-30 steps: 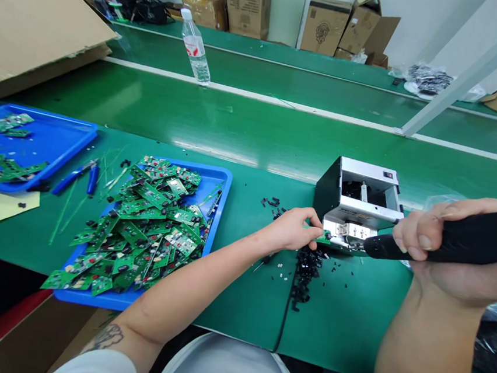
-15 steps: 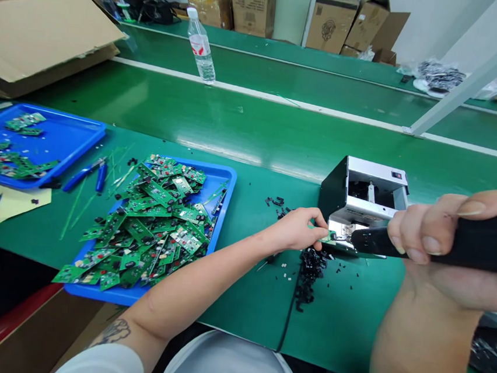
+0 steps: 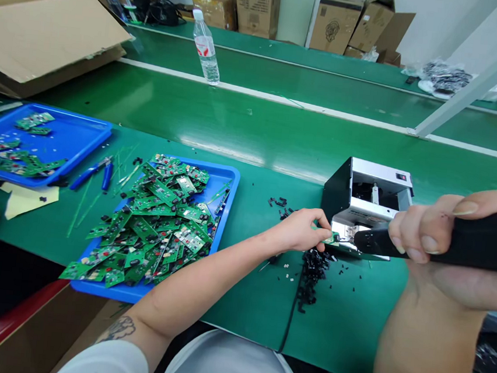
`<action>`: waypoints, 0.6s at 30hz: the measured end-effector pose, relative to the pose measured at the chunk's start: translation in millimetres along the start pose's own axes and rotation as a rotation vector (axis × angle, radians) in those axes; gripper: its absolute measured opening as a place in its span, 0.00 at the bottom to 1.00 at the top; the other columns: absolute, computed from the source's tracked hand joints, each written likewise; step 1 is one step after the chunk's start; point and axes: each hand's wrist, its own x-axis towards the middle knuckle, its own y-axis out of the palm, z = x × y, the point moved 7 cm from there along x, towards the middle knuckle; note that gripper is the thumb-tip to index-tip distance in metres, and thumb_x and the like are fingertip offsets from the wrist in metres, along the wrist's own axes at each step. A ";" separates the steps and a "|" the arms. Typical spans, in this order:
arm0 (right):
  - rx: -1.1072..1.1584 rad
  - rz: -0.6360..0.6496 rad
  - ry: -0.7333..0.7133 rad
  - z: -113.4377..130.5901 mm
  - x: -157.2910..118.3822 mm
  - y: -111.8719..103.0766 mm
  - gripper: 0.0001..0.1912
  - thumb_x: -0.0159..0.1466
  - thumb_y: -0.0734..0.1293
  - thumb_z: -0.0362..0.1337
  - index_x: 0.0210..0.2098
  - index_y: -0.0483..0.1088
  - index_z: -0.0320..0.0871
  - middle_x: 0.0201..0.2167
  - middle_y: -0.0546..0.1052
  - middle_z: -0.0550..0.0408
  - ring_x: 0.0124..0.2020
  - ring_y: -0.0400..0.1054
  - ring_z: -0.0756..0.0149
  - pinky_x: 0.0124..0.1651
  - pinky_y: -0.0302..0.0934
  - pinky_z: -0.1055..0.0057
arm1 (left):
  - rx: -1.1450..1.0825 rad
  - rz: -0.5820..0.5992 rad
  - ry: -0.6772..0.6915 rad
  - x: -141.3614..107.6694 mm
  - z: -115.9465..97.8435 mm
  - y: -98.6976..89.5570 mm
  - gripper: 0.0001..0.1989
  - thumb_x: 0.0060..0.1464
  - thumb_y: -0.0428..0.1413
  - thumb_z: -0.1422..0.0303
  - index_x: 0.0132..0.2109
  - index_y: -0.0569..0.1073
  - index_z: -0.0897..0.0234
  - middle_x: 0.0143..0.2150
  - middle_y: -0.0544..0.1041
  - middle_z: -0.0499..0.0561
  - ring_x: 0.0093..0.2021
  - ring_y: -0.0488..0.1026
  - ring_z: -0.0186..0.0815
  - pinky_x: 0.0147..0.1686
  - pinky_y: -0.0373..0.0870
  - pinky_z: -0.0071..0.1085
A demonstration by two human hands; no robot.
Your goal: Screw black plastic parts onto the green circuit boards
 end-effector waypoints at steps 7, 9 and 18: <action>0.051 0.023 -0.027 1.2 1.2 10.3 0.35 0.53 0.56 0.69 0.35 0.73 0.45 0.16 0.67 0.57 0.14 0.61 0.66 0.12 0.54 0.66 | 0.000 0.018 0.004 0.5 1.2 0.4 0.13 0.53 0.53 0.59 0.41 0.70 0.63 0.25 0.77 0.47 0.18 0.60 0.25 0.20 0.54 0.22; 0.051 0.028 -0.017 0.0 1.2 10.1 0.35 0.53 0.57 0.69 0.34 0.73 0.44 0.16 0.67 0.58 0.13 0.61 0.66 0.12 0.54 0.67 | -0.001 0.018 0.010 1.0 1.7 0.5 0.13 0.53 0.53 0.59 0.41 0.70 0.63 0.25 0.77 0.47 0.18 0.61 0.25 0.20 0.54 0.22; 0.090 0.063 -0.002 -4.9 2.8 16.3 0.34 0.51 0.60 0.69 0.30 0.74 0.44 0.14 0.67 0.59 0.11 0.60 0.68 0.12 0.53 0.69 | 0.024 0.006 0.015 0.1 -0.4 -1.3 0.12 0.53 0.53 0.59 0.40 0.70 0.63 0.26 0.77 0.47 0.22 0.65 0.27 0.22 0.56 0.22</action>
